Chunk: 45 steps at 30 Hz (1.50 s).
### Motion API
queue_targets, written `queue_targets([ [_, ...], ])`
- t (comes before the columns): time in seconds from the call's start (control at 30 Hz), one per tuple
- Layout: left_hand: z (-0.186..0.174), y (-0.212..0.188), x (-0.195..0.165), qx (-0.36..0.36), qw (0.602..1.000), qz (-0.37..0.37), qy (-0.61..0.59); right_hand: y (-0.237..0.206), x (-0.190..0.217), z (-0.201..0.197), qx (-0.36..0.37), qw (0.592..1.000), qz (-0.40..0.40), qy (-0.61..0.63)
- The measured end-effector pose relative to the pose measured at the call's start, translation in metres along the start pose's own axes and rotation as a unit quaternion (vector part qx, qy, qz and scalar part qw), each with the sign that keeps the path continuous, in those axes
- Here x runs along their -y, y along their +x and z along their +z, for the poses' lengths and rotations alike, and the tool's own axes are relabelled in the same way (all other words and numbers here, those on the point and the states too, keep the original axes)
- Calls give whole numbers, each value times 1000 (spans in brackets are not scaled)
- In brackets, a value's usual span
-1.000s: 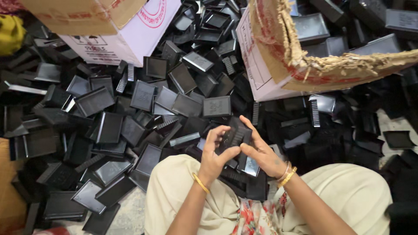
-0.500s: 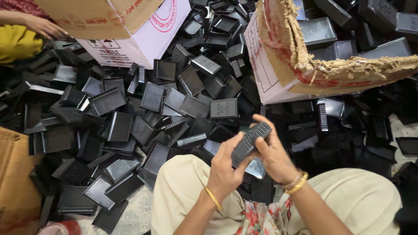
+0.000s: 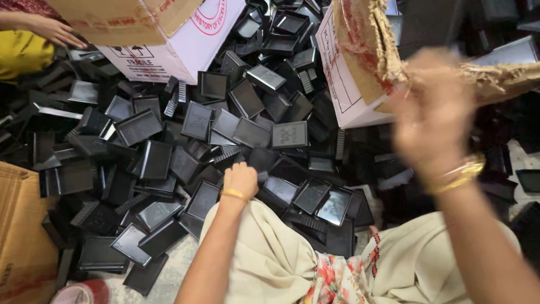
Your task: The person sits on the floor among large piles of black plastic boxes and picks them up one at a time, turning each over in both hands and placing it back or tossing it toward a cardboard box. Other people nearby handle the same boxes.
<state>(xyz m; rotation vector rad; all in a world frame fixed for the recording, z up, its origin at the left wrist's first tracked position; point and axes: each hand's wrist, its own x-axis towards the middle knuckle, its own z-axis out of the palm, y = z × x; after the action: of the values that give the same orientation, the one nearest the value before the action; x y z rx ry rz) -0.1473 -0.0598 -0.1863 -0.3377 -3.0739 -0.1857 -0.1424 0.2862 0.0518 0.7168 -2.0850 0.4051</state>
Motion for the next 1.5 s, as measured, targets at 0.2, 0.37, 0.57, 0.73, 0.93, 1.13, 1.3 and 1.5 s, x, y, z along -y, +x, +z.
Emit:
queue_targets([
  [0.2,5,1,1,-44,960,13,-278,-125,56,105,502,860,-36,90],
  [0.37,-30,-25,-36,-84,770,-8,-633,-157,52,121,657,749,-83,-24],
  [0.57,-53,-42,-85,-119,812,87,-564,-144,49,75,596,753,177,217],
  [0.73,-63,-45,-90,-73,812,177,-552,-148,52,38,432,762,278,394],
  [0.93,-65,-61,-111,-15,819,240,-521,-148,60,33,343,645,441,521],
  [1.13,-71,-62,-116,-55,808,240,-535,-164,60,45,320,609,443,575],
  [1.3,-72,-62,-118,-116,797,261,-533,-185,64,62,223,641,439,589],
  [1.5,-65,-67,-119,-156,854,153,-473,-175,61,57,219,601,495,588],
])
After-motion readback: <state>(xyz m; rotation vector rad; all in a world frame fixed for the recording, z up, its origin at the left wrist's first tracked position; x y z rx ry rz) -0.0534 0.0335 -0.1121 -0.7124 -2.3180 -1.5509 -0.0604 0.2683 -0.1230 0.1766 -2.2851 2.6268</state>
